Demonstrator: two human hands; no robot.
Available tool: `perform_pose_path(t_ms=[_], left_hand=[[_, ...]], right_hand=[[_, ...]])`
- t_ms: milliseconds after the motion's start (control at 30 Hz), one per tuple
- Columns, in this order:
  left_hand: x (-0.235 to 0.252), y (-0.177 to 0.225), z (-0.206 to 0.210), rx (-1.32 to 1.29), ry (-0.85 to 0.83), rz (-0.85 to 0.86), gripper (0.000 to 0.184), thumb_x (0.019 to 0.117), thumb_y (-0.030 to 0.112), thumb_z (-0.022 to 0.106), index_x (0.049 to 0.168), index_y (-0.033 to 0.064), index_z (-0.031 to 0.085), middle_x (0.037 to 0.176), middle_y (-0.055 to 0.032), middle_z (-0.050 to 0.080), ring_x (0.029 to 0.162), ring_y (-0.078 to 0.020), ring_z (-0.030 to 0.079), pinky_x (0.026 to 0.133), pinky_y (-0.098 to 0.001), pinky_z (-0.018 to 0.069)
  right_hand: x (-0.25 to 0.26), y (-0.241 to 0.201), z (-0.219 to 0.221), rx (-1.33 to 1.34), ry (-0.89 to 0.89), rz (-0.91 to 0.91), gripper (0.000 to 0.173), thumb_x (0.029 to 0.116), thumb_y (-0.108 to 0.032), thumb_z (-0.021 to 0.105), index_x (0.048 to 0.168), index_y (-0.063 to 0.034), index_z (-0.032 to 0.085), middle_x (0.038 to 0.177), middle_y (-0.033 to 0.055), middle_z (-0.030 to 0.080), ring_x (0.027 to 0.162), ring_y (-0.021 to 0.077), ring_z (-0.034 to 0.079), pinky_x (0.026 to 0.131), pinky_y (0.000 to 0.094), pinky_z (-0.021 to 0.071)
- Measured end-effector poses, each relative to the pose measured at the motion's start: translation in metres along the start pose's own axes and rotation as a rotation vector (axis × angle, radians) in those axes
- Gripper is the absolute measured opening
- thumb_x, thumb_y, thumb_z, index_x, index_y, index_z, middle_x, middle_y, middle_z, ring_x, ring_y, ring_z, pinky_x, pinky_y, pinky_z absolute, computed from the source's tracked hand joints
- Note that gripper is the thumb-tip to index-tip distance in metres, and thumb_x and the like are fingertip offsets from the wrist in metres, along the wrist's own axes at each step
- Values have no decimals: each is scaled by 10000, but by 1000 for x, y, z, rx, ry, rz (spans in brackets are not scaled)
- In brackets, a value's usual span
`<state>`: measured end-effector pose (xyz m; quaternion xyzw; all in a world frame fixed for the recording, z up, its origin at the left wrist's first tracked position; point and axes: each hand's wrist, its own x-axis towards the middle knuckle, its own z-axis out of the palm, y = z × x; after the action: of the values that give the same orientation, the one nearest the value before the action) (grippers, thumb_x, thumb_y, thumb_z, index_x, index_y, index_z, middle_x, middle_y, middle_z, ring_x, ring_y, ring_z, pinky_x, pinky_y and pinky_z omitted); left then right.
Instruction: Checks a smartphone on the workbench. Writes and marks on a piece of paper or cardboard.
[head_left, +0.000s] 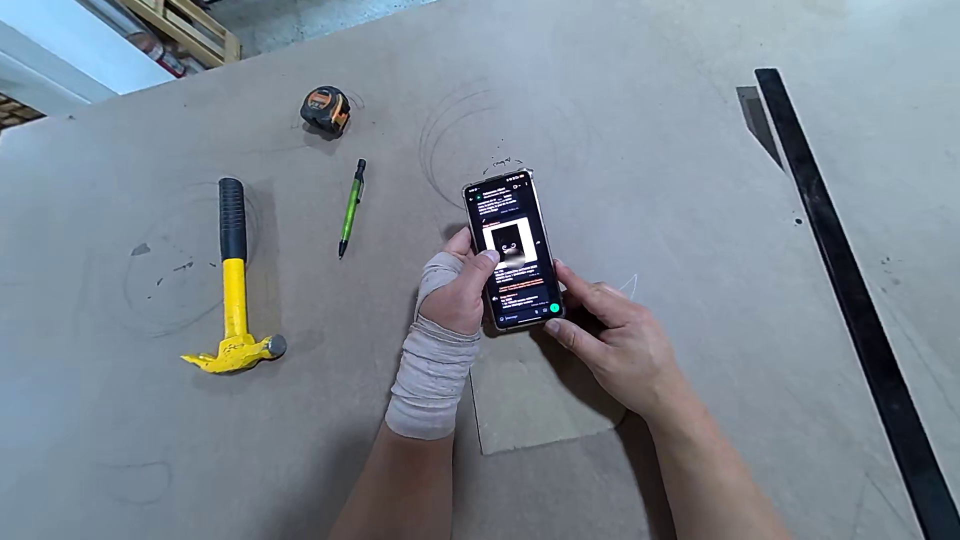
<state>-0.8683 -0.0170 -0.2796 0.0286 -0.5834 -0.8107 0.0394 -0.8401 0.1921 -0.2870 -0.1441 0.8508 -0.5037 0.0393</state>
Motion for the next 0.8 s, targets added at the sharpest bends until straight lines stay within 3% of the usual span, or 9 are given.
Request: perform_pose_path(t_ms=[133,233,400,533,667,800], left_hand=[[0,0,-4,-28,-110,-11,565,860,-92,546,1415,-50,445,1169,-235,685,1014,-283,725,906,-436,614],[0,0,-4,-16,-93,-6,503,917,-50,505,1418,-56,454,1172,-229,687,1030,-267,722,921,-420,607],[-1,4,6,66,116,-10,306,1086,82,410,1268,-41,622,1080,-178,741,979,-223,744,897,-393,623],[-2,4,1,23,72,-1,373,1098,155,366,1321,-29,602,1132,-178,727,1034,-226,727,944,-401,602],[0,0,-11,-31,142,-24,406,1034,179,369,1224,-22,667,1098,-166,725,1023,-222,706,940,-425,576],[5,9,-10,-30,300,-73,336,1061,115,405,1230,-33,655,998,-157,742,888,-204,737,829,-396,622]], right_hand=[[0,1,0,15,3,2,590,936,-378,736,1498,-358,558,1118,-151,716,1027,28,650,891,298,566],[0,3,1,29,1,-4,588,936,-379,737,1496,-360,561,1130,-150,714,1031,33,651,885,302,574],[0,2,1,5,-2,-11,585,936,-381,737,1494,-363,562,1139,-168,711,1049,24,641,914,304,561],[0,3,3,-10,9,-37,588,933,-378,740,1494,-347,565,1147,-168,715,1070,21,640,944,309,556],[0,4,5,-43,20,-56,579,939,-391,728,1493,-345,566,1146,-171,709,1070,19,630,939,307,549],[0,5,10,-140,54,-108,562,943,-395,692,1484,-318,564,1241,-151,677,1188,50,595,1033,375,505]])
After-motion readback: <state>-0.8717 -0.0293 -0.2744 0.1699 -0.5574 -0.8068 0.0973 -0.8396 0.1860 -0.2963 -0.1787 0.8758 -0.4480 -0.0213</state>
